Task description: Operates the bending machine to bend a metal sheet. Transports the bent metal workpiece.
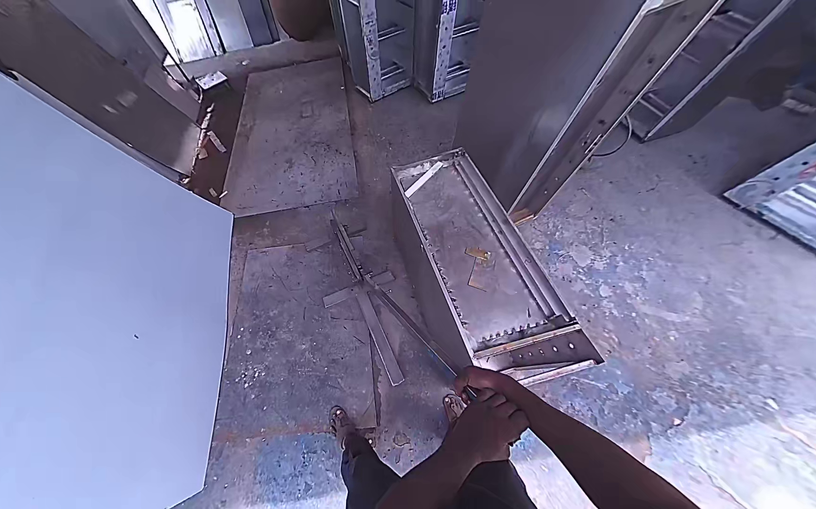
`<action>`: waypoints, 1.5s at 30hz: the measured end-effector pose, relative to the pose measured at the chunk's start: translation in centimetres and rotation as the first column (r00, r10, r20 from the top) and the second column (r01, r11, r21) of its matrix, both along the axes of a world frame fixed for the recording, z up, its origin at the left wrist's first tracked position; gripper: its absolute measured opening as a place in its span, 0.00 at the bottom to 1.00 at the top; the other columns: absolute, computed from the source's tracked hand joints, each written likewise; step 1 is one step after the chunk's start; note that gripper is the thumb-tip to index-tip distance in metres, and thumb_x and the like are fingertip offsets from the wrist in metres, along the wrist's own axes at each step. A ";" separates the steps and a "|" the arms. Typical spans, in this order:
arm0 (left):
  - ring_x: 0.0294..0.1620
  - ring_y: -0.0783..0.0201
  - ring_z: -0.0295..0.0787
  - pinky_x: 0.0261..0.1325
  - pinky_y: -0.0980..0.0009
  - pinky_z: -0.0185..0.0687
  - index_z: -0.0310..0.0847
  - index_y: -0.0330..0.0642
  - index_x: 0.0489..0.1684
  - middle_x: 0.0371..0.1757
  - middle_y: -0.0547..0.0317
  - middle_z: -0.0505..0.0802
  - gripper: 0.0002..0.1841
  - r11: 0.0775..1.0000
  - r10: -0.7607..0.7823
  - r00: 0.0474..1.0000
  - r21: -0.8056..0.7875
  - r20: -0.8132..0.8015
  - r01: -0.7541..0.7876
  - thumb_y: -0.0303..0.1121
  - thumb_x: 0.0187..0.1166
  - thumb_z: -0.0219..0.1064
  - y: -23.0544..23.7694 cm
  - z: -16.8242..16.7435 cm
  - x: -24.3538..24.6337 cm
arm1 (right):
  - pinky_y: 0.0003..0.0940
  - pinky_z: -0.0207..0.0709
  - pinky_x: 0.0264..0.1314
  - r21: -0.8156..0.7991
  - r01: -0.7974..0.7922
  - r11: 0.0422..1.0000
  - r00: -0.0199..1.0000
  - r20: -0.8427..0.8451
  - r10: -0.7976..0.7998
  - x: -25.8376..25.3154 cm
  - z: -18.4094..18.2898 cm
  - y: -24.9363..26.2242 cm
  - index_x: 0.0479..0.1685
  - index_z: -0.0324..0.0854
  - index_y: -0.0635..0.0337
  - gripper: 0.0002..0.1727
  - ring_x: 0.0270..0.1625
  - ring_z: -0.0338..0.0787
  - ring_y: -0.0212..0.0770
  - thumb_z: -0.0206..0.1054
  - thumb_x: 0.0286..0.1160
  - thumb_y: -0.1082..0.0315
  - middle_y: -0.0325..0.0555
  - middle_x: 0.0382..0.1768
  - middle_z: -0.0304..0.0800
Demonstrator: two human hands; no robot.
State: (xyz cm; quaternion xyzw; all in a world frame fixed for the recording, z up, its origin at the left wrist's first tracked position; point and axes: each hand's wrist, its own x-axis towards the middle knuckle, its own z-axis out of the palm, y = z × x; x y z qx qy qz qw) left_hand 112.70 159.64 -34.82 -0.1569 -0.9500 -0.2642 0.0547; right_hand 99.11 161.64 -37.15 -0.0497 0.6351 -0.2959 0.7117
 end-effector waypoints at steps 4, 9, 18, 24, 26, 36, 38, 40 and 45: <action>0.57 0.59 0.88 0.69 0.58 0.79 0.86 0.52 0.47 0.47 0.63 0.93 0.11 0.994 -0.049 0.997 -0.101 -0.056 0.043 0.35 0.68 0.72 2.6 -2.8 4.3 | 0.29 0.75 0.27 0.007 -0.094 0.996 0.994 -0.055 0.094 3.9 -3.3 3.5 0.27 0.78 0.51 0.10 0.20 0.78 0.31 0.69 0.76 0.62 0.33 0.19 0.78; 0.52 0.61 0.90 0.65 0.59 0.83 0.86 0.53 0.38 0.42 0.65 0.93 0.06 0.986 -0.029 0.994 -0.168 -0.105 0.011 0.37 0.68 0.74 3.4 -7.2 10.1 | 0.25 0.64 0.19 -0.029 0.010 1.000 0.999 -0.035 -0.011 9.7 -3.5 4.1 0.21 0.73 0.51 0.14 0.15 0.68 0.28 0.67 0.76 0.65 0.31 0.14 0.70; 0.55 0.59 0.89 0.74 0.59 0.79 0.83 0.46 0.29 0.39 0.59 0.91 0.01 0.966 0.249 0.966 -0.059 -0.063 -0.252 0.28 0.68 0.68 7.5 -4.6 10.4 | 0.45 0.77 0.53 -0.215 -0.248 0.945 0.945 -0.269 0.187 8.6 -2.1 6.7 0.41 0.86 0.63 0.12 0.45 0.83 0.40 0.67 0.81 0.61 0.48 0.41 0.87; 0.55 0.59 0.88 0.77 0.59 0.76 0.82 0.47 0.30 0.39 0.60 0.90 0.02 0.972 0.229 0.974 -0.054 0.000 -0.228 0.29 0.70 0.68 13.2 -3.6 17.7 | 0.40 0.76 0.47 -0.089 -0.136 0.987 0.959 -0.260 0.108 16.6 1.4 12.6 0.42 0.83 0.63 0.09 0.39 0.79 0.38 0.67 0.80 0.65 0.45 0.37 0.82; 0.58 0.57 0.87 0.79 0.57 0.73 0.82 0.46 0.29 0.40 0.58 0.91 0.02 0.977 0.211 0.976 -0.010 0.054 -0.211 0.28 0.67 0.70 15.2 -2.0 21.1 | 0.42 0.75 0.53 -0.067 -0.117 0.991 0.964 -0.247 0.097 19.8 3.6 15.1 0.46 0.83 0.66 0.11 0.44 0.80 0.40 0.66 0.81 0.65 0.48 0.42 0.83; 0.53 0.59 0.88 0.69 0.59 0.81 0.83 0.46 0.33 0.39 0.58 0.90 0.09 0.930 0.163 0.985 0.343 -0.058 -0.134 0.33 0.59 0.74 17.4 11.6 36.5 | 0.30 0.77 0.24 -0.225 0.360 0.906 0.907 0.311 -0.283 36.0 13.1 22.4 0.30 0.76 0.51 0.12 0.20 0.80 0.33 0.60 0.84 0.61 0.37 0.18 0.78; 0.54 0.61 0.89 0.65 0.60 0.86 0.80 0.48 0.40 0.42 0.59 0.90 0.13 0.839 0.280 0.948 0.518 -0.152 -0.165 0.37 0.63 0.77 14.9 15.1 37.0 | 0.31 0.77 0.26 -0.240 0.402 0.884 0.866 0.414 -0.282 36.6 16.5 20.8 0.33 0.76 0.49 0.20 0.23 0.81 0.34 0.54 0.89 0.47 0.38 0.22 0.79; 0.55 0.64 0.90 0.64 0.63 0.87 0.79 0.56 0.53 0.48 0.65 0.91 0.22 0.724 0.414 0.870 0.677 -0.268 -0.136 0.38 0.62 0.81 13.1 17.7 35.9 | 0.31 0.77 0.26 -0.247 0.355 0.902 0.890 0.384 -0.246 35.8 18.9 19.2 0.40 0.77 0.48 0.29 0.25 0.82 0.35 0.50 0.85 0.32 0.39 0.26 0.81; 0.49 0.62 0.92 0.57 0.63 0.90 0.73 0.58 0.63 0.48 0.66 0.93 0.29 0.611 0.671 0.583 0.787 -0.458 -0.086 0.28 0.61 0.78 9.0 20.4 29.5 | 0.32 0.81 0.24 -0.477 0.110 0.872 0.991 0.121 -0.058 32.0 20.3 18.9 0.58 0.73 0.54 0.29 0.21 0.83 0.37 0.52 0.89 0.36 0.41 0.26 0.81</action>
